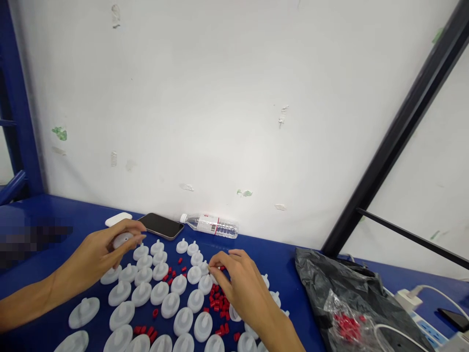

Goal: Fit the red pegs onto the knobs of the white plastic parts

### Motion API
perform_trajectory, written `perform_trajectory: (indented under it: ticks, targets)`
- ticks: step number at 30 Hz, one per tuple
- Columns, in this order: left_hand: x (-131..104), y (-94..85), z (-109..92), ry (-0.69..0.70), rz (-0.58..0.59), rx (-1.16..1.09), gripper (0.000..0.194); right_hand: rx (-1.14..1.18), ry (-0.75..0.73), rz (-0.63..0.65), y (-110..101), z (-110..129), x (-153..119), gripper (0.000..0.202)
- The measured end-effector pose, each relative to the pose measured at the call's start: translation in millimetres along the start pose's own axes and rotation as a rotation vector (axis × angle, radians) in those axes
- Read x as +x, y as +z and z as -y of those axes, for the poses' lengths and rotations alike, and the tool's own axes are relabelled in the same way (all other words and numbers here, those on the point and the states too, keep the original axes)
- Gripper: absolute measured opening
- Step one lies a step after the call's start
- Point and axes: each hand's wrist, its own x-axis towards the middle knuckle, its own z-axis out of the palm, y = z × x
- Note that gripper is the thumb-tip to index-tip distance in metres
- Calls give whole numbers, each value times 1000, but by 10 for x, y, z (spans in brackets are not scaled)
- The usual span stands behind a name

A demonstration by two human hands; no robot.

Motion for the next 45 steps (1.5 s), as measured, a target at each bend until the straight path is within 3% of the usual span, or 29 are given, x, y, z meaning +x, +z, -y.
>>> perform_trajectory:
  ticks: [3,7,11,18,25,34,45]
  targets:
    - [-82,17,-135,110,-27,28,38,10,-18,-13,17,61,3,9]
    - [-231,20,-315,89,21,83,38,-3,-26,-15,-16,142,-5,10]
    - [-310,14,-397,158,-39,179,37,-20,12,27,-125,123,-28,7]
    - [-287,95,-242,163,-4,66,41,-10,52,192,-198,45,-59,2]
    - [-252,68,-142,445,5,177,30,-48,28,251,-134,23,-38,7]
    - [-234,63,-133,490,48,227,36,-60,-2,277,-12,-107,-29,10]
    - [-251,62,-189,458,49,223,36,-82,44,238,-243,82,-53,10]
